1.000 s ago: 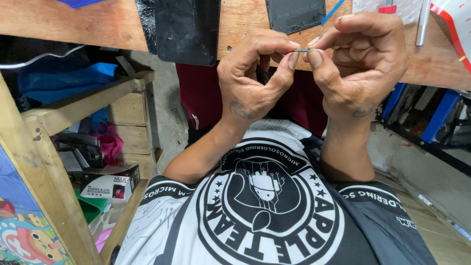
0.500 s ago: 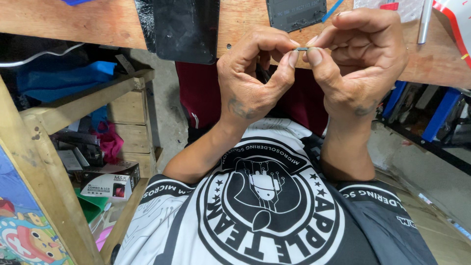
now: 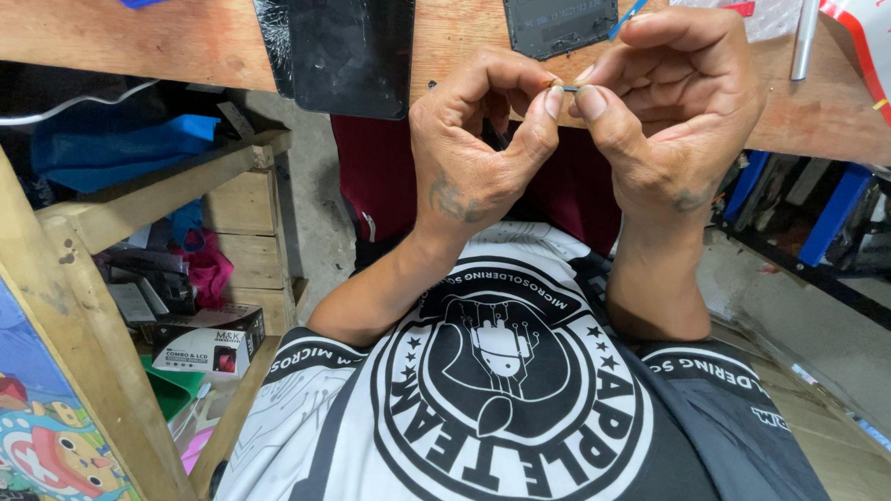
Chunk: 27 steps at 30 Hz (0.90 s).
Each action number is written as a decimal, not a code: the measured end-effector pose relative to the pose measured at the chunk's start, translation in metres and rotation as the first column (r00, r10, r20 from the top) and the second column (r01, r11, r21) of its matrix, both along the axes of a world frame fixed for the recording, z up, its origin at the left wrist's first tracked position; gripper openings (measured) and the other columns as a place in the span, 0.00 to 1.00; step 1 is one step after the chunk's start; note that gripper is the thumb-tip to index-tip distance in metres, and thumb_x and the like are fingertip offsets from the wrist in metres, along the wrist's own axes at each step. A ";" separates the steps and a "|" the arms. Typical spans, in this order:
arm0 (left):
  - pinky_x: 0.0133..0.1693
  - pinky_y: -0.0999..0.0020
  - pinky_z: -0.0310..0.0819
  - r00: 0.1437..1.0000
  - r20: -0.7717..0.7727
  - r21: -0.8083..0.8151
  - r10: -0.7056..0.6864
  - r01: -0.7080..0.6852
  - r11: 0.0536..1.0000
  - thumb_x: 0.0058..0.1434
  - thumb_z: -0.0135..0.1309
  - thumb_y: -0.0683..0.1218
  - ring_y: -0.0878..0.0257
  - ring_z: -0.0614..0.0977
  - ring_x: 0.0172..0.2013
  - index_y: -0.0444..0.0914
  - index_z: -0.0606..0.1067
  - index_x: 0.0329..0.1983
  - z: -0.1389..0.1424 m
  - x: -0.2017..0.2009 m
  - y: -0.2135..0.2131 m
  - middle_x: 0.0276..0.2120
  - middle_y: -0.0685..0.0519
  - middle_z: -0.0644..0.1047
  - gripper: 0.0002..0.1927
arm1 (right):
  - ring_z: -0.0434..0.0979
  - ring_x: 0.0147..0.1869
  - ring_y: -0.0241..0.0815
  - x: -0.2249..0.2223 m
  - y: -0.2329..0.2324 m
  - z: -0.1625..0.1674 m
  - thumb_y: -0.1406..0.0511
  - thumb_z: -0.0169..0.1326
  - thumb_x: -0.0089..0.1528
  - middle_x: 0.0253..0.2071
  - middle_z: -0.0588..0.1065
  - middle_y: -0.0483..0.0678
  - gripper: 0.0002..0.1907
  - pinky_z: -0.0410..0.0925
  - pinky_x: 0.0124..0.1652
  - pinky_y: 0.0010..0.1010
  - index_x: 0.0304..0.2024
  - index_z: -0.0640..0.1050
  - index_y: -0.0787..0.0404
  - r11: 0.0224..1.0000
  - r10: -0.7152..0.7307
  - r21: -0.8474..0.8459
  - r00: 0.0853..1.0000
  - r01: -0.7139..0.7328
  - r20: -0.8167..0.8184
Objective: The person manipulates a small electronic component, likely a ribbon cable, using a precision knife to scrape or clean its surface. They then apply a substance from a marker-like tool and inspect the component under a UV light source.
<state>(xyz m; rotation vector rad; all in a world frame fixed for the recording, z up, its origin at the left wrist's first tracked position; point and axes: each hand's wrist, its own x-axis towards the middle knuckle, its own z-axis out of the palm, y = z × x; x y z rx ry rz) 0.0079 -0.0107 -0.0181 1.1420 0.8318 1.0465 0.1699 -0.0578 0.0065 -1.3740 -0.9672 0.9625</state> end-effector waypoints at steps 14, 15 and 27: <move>0.31 0.82 0.66 0.998 0.058 -0.148 0.017 -0.008 0.989 0.70 0.60 0.38 0.77 0.73 0.28 0.32 0.78 0.38 0.000 0.002 0.005 0.28 0.60 0.77 0.04 | 0.79 0.47 0.37 -0.002 0.000 -0.002 0.77 0.64 0.67 0.45 0.77 0.55 0.20 0.73 0.52 0.23 0.55 0.68 0.66 0.998 0.002 0.059 0.999 0.000 -0.032; 0.31 0.82 0.66 0.998 0.064 -0.165 0.015 -0.004 0.986 0.70 0.60 0.38 0.77 0.74 0.27 0.32 0.77 0.39 0.000 0.002 0.005 0.27 0.60 0.77 0.05 | 0.78 0.48 0.37 -0.002 -0.001 -0.004 0.79 0.65 0.67 0.46 0.77 0.55 0.21 0.72 0.52 0.23 0.56 0.68 0.66 0.997 0.002 0.080 1.000 -0.001 -0.010; 0.32 0.83 0.69 0.996 0.083 -0.177 -0.018 0.032 0.984 0.71 0.61 0.40 0.77 0.75 0.28 0.32 0.78 0.38 0.000 0.000 0.009 0.28 0.58 0.78 0.07 | 0.82 0.50 0.41 -0.004 0.000 -0.018 0.82 0.66 0.70 0.46 0.78 0.56 0.23 0.75 0.54 0.23 0.56 0.68 0.66 0.975 0.024 0.213 0.982 -0.064 0.185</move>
